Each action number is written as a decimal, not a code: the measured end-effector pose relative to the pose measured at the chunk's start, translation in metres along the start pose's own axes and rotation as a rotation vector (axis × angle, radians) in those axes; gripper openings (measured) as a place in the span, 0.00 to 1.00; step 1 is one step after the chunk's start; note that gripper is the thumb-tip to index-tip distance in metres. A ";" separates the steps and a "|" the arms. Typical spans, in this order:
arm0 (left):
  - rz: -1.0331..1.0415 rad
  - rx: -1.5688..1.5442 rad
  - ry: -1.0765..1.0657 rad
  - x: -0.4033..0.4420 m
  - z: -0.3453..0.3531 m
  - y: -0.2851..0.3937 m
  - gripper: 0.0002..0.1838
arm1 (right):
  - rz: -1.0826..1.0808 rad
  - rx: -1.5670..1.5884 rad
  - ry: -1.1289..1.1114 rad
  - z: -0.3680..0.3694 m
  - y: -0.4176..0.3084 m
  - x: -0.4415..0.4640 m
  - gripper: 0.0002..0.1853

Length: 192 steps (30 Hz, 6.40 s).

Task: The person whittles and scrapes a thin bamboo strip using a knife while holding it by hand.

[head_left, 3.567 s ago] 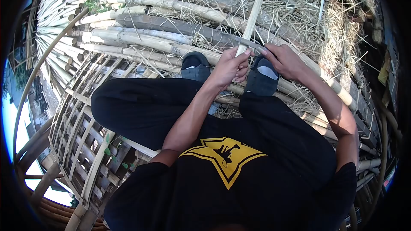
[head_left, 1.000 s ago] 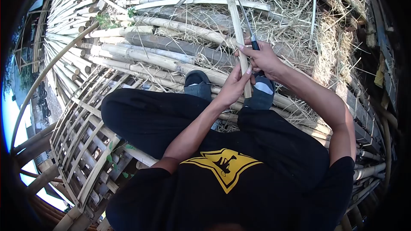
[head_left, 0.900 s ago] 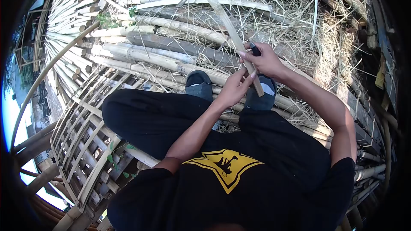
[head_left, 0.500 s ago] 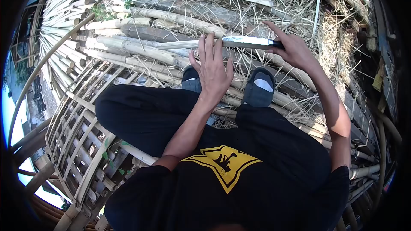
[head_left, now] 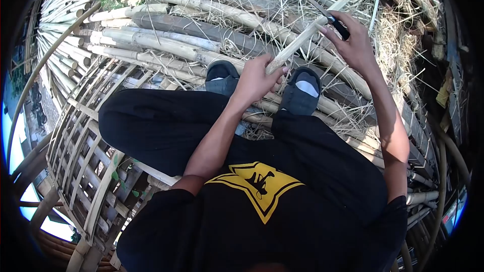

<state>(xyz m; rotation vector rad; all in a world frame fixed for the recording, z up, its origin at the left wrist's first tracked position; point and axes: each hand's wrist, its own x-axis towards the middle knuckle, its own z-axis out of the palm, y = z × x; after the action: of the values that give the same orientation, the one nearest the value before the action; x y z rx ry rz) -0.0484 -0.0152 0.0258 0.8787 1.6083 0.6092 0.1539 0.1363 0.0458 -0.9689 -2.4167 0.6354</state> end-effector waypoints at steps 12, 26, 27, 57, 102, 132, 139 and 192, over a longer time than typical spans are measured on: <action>0.072 -0.267 -0.013 0.014 0.003 -0.023 0.16 | 0.254 0.136 -0.524 0.042 -0.023 -0.044 0.16; 0.223 0.013 0.167 0.009 0.006 -0.016 0.12 | 0.255 0.106 -0.564 0.056 -0.032 -0.041 0.17; 0.224 0.014 0.168 0.007 0.006 -0.015 0.12 | 0.254 0.106 -0.563 0.060 -0.030 -0.043 0.17; 0.006 -0.669 -0.136 -0.003 0.006 0.002 0.13 | 0.254 0.163 -0.506 0.020 -0.015 -0.027 0.18; -0.028 -0.599 -0.196 -0.011 0.007 0.003 0.07 | 0.285 0.193 -0.520 0.034 -0.023 -0.042 0.16; -0.043 -0.626 -0.200 -0.004 0.004 0.005 0.14 | 0.244 0.132 -0.513 0.021 -0.022 -0.033 0.16; -0.007 -0.500 -0.154 -0.003 0.003 0.002 0.10 | 0.184 0.148 -0.512 0.039 -0.020 -0.037 0.16; -0.131 -0.569 -0.305 -0.044 -0.015 0.016 0.09 | 0.767 -0.317 -0.006 -0.035 0.178 -0.052 0.35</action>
<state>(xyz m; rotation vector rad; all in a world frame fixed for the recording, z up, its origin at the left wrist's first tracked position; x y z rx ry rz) -0.0563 -0.0403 0.0667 0.4137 1.1190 0.7486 0.2986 0.2223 -0.0402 -2.0616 -2.1361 0.4894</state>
